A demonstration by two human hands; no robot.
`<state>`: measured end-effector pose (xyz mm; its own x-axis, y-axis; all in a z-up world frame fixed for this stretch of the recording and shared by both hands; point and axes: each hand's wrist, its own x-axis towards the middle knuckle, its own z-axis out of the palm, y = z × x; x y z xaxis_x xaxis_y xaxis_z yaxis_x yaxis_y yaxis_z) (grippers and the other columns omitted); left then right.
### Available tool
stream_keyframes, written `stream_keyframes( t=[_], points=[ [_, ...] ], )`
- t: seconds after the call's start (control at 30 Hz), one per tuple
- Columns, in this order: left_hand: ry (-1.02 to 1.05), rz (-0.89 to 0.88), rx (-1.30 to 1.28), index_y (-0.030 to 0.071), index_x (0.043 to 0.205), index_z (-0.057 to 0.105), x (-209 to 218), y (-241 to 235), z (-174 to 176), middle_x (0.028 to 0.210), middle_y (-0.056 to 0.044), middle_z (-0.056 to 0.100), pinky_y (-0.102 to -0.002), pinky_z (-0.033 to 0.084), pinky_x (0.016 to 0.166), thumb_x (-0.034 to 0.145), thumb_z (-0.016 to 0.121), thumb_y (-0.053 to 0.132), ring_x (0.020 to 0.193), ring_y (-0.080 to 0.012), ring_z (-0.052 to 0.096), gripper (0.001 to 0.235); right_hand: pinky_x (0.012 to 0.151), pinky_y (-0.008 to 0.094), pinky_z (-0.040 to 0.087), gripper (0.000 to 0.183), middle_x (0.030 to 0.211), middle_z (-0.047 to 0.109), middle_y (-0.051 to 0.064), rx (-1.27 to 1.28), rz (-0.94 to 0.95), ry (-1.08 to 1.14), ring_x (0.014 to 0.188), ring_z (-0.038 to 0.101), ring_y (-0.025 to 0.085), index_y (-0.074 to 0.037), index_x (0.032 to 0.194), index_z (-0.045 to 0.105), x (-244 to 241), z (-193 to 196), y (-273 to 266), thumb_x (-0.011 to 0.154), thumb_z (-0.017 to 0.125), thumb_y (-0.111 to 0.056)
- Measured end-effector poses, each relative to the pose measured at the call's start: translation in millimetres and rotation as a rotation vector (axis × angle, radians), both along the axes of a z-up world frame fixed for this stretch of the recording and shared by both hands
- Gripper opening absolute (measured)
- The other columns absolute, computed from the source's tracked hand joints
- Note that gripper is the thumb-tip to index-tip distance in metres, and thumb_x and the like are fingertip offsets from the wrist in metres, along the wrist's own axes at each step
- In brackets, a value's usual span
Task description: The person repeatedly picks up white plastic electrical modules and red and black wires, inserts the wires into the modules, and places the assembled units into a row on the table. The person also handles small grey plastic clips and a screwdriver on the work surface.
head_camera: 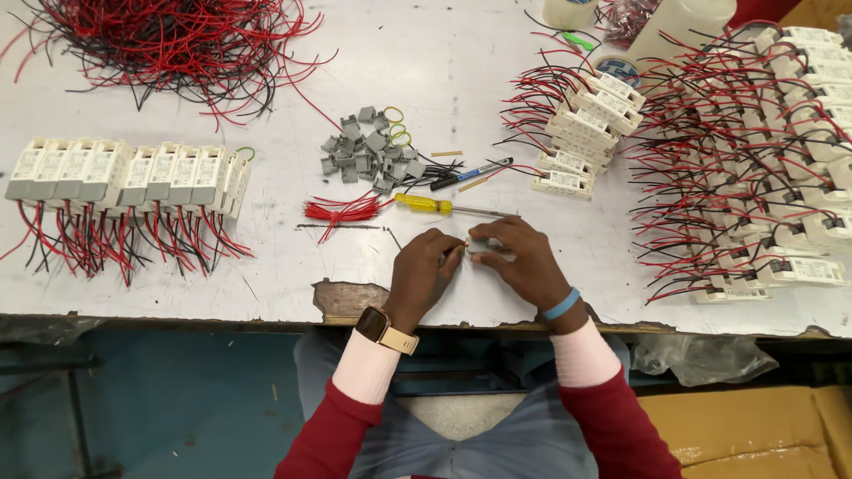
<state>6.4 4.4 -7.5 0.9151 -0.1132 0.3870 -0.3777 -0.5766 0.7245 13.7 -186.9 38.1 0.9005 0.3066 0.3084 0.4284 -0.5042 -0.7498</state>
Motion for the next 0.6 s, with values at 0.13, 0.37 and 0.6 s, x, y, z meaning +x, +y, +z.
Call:
stream_keyframes(
  t=[0.13,0.37,0.6],
  points=[
    [0.002,0.045,0.040,0.011,0.092,0.077,3.2,-3.3,-1.2,0.086,-0.007,0.069,-0.040,0.053,0.070,0.090,0.072,0.022,0.080,-0.0279,0.067,0.011,0.087,0.037,0.057,0.039,0.108,0.076,0.009,-0.085,0.098,-0.116,0.099,0.066,0.029,-0.006,0.111,0.073,9.4,3.5,3.2,0.074,0.086,-0.007],
    [0.416,0.044,0.040,0.022,0.091,0.083,26.6,2.7,7.8,0.076,0.001,0.075,-0.035,0.055,0.062,0.081,0.078,0.032,0.069,-0.0191,0.071,0.015,0.094,0.038,0.056,0.039,0.113,0.075,0.009,-0.063,0.073,-0.181,0.108,0.067,0.029,-0.007,0.112,0.073,6.5,-6.4,3.6,0.075,0.086,-0.006],
    [0.497,0.018,0.075,0.031,0.099,0.082,29.3,5.6,10.8,0.070,0.002,0.073,-0.034,0.051,0.058,0.083,0.077,0.036,0.062,-0.0165,0.069,0.018,0.095,0.038,0.057,0.040,0.117,0.075,0.007,0.023,0.046,-0.218,0.112,0.067,0.028,-0.008,0.114,0.073,3.4,-16.8,4.8,0.076,0.085,-0.005]
  ],
)
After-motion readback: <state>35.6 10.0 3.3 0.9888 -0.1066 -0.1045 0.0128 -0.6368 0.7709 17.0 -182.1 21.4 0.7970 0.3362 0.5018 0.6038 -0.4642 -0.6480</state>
